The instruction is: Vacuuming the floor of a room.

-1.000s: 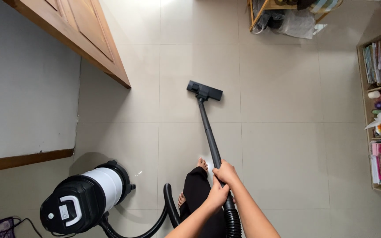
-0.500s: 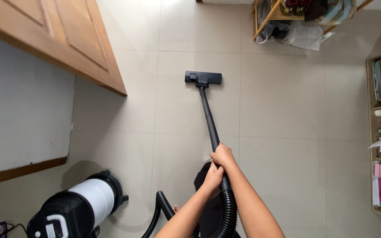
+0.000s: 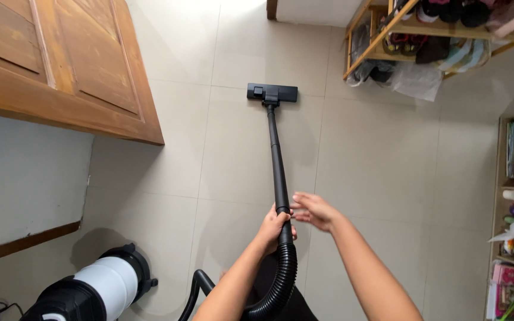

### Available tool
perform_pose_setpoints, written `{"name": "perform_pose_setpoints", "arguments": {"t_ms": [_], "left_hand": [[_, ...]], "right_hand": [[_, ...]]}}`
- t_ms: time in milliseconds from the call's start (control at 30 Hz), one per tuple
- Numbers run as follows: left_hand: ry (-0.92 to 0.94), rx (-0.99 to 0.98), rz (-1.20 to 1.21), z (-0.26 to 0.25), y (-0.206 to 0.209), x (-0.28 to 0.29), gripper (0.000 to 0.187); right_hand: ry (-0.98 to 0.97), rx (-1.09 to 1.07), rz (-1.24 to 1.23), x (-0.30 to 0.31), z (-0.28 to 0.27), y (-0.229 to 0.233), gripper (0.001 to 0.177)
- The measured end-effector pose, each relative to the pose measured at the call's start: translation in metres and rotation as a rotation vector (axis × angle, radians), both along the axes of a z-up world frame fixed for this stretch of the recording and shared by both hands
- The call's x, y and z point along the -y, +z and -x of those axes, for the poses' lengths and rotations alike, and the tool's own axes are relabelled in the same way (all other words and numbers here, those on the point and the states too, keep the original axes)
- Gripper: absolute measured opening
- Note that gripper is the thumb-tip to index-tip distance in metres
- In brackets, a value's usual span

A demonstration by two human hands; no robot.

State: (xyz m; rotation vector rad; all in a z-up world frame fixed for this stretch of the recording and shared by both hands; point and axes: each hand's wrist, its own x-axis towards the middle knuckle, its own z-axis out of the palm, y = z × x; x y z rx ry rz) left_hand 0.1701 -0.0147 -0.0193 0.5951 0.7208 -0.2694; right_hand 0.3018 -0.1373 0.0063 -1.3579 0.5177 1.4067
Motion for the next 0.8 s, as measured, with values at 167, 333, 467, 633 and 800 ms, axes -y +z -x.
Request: {"name": "perform_pose_setpoints", "arguments": {"t_ms": [167,333,467,633,800], "left_hand": [[0.029,-0.029,0.038,-0.036,-0.023,0.004,0.039],[0.031,-0.028,-0.013,-0.060,-0.054,-0.005,0.036],[0.009,0.012,-0.052,-0.086,-0.054,-0.027,0.031],[-0.009,-0.006,-0.060,-0.129,-0.038,-0.056,0.032],[-0.059,-0.002,-0.056,-0.145,-0.029,-0.080,0.048]], "right_hand": [[-0.309,-0.146,-0.057,0.004,0.033,-0.016,0.026],[-0.562,-0.169,-0.031,-0.020,0.029,-0.060,0.033],[-0.594,-0.101,0.030,-0.044,0.002,-0.069,0.033],[-0.564,-0.074,0.066,-0.074,-0.042,-0.057,0.030],[-0.533,-0.108,0.025,-0.089,-0.055,-0.068,0.029]]}}
